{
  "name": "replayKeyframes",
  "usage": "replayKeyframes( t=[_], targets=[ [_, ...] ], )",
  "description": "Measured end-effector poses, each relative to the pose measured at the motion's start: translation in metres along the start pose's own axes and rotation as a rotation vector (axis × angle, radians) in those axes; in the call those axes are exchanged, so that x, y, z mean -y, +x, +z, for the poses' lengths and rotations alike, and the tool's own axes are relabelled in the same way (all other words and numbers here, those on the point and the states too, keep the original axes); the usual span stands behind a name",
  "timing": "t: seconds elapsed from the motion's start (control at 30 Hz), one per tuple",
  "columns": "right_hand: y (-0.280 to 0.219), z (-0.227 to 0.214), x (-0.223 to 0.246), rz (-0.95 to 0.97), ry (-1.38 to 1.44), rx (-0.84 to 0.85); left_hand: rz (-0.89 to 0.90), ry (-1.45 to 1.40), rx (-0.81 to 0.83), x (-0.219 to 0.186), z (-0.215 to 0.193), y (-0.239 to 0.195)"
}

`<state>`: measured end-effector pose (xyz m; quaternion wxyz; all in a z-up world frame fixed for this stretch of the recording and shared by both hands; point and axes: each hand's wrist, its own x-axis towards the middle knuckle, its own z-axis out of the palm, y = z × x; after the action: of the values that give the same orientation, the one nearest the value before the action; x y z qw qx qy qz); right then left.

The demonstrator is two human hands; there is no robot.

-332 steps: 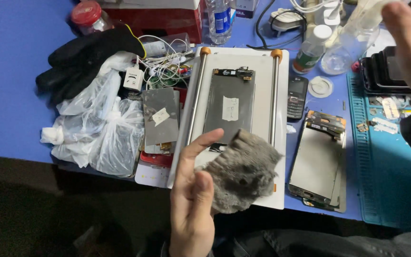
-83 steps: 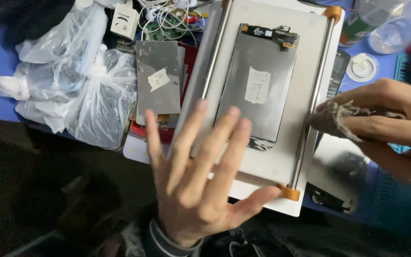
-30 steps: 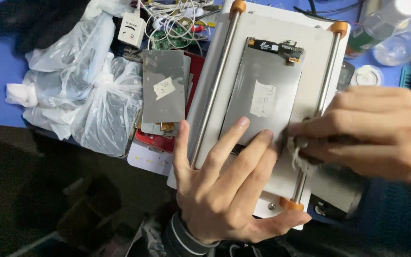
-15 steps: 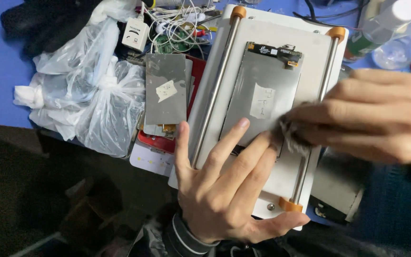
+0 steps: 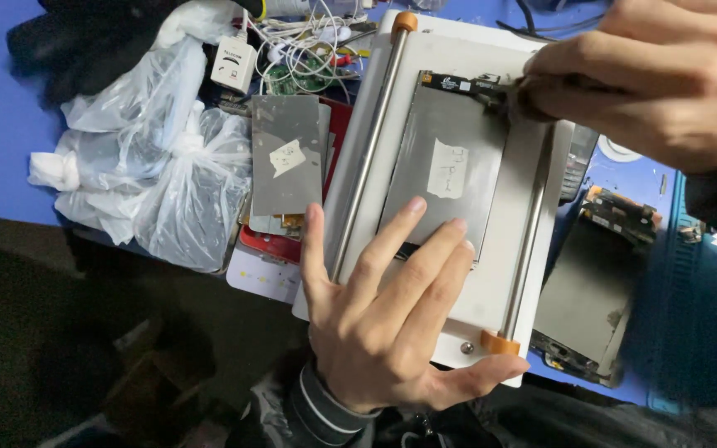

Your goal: Cleaning a mobile phone screen with a cloth and liquid cleaner on a heating plate.

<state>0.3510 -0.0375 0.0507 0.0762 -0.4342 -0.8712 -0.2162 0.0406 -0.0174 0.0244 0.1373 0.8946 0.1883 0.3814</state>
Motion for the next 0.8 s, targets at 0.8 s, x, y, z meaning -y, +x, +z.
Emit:
replayKeyframes(
  t=[0.8],
  targets=[
    [0.025, -0.013, 0.042, 0.057, 0.592, -0.007, -0.008, -0.028, 0.035, 0.0, -0.006, 0.001]
  ],
)
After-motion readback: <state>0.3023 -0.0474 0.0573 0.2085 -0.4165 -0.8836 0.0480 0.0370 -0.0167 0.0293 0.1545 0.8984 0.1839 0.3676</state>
